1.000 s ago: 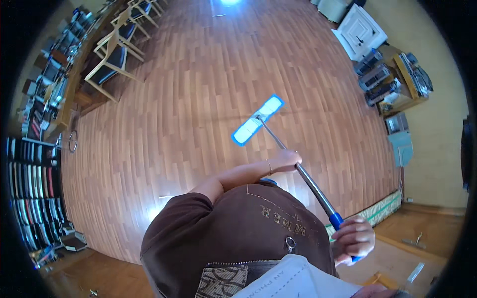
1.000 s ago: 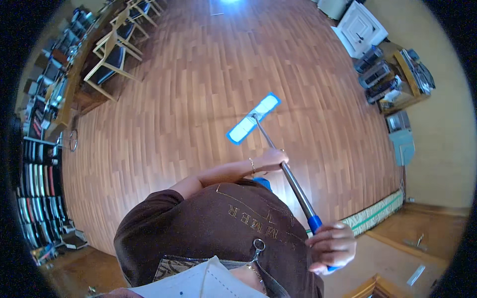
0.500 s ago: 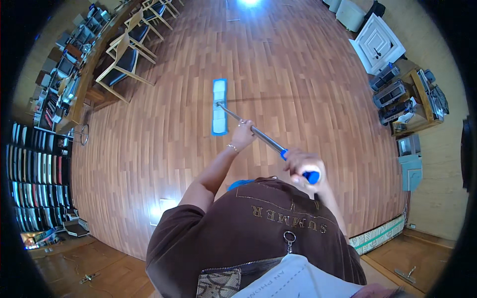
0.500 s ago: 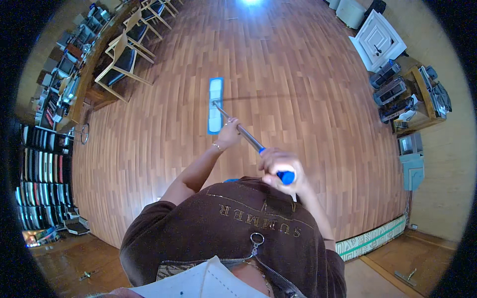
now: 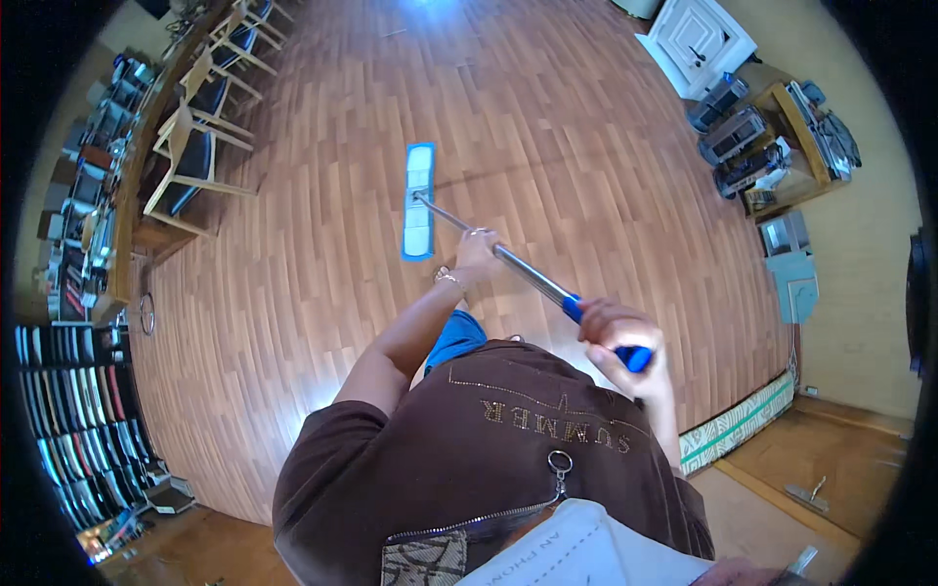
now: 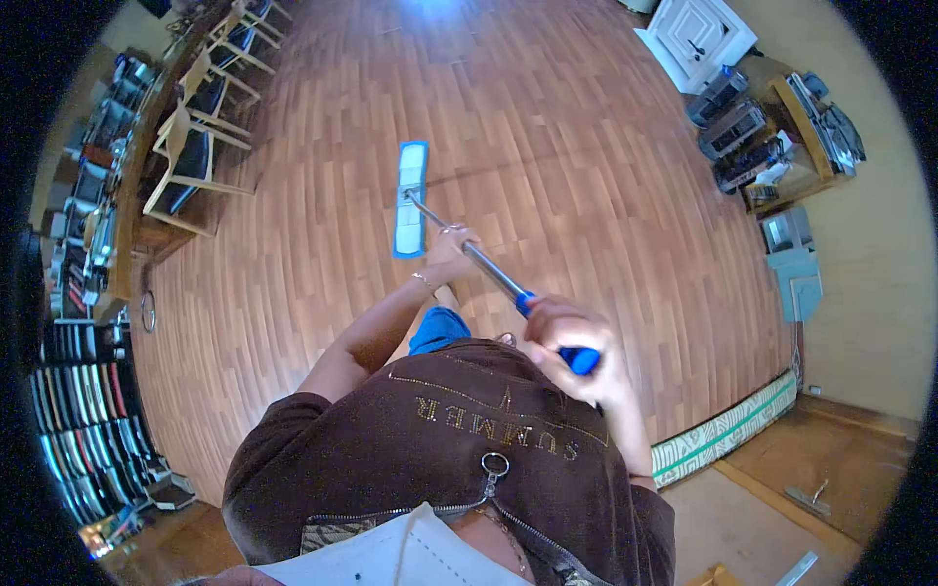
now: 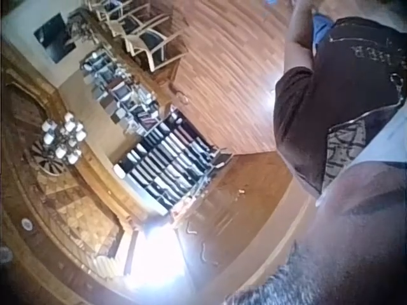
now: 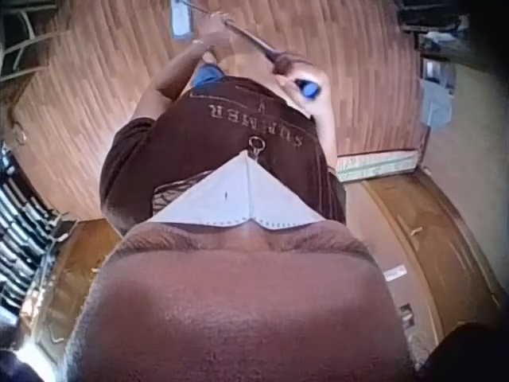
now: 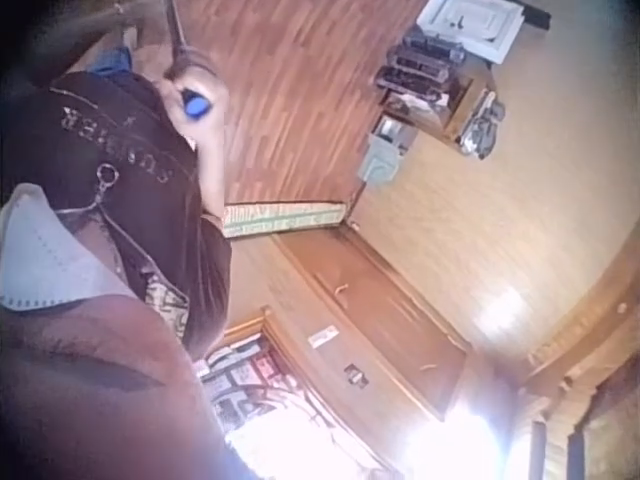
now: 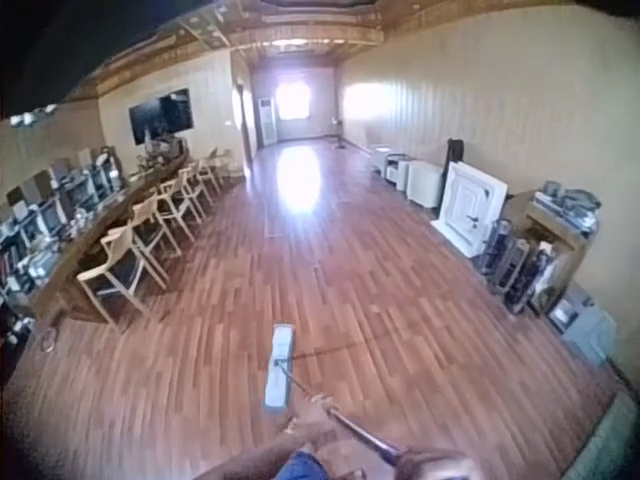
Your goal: Mopping a wooden floor in a large room using a flat mop.
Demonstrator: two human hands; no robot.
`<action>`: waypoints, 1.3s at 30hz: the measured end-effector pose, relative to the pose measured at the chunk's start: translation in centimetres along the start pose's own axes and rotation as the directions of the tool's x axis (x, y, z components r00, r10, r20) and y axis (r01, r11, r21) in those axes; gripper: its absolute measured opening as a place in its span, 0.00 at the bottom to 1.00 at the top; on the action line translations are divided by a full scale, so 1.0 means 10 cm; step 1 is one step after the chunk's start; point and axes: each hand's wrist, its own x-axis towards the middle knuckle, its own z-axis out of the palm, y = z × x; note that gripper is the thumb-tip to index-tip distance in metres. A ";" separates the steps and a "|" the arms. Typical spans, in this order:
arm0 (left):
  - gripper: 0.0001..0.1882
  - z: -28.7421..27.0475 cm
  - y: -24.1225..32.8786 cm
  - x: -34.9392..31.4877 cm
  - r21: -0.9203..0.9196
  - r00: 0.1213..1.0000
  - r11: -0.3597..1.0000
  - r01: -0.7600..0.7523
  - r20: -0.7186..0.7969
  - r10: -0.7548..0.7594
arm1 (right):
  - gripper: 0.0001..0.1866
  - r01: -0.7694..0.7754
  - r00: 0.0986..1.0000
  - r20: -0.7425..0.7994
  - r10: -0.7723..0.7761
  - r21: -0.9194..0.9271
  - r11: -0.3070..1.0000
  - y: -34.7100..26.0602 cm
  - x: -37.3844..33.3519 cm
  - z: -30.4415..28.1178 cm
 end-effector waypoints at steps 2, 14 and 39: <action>0.11 0.01 0.30 0.23 -0.175 0.916 0.956 -0.234 0.291 0.277 | 0.10 -0.021 0.995 -0.096 0.019 -0.025 0.999 -0.14 -0.10 -0.10; 0.09 0.65 1.35 0.70 -0.639 0.484 0.584 -0.501 0.353 0.801 | 0.16 0.224 0.951 -0.038 -0.307 -0.599 0.769 -0.91 -0.03 -0.23; 0.11 0.08 -2.36 2.42 -0.134 0.934 0.965 -0.225 0.253 0.253 | 0.13 0.147 0.971 0.202 -0.126 -0.097 0.984 1.30 2.82 0.37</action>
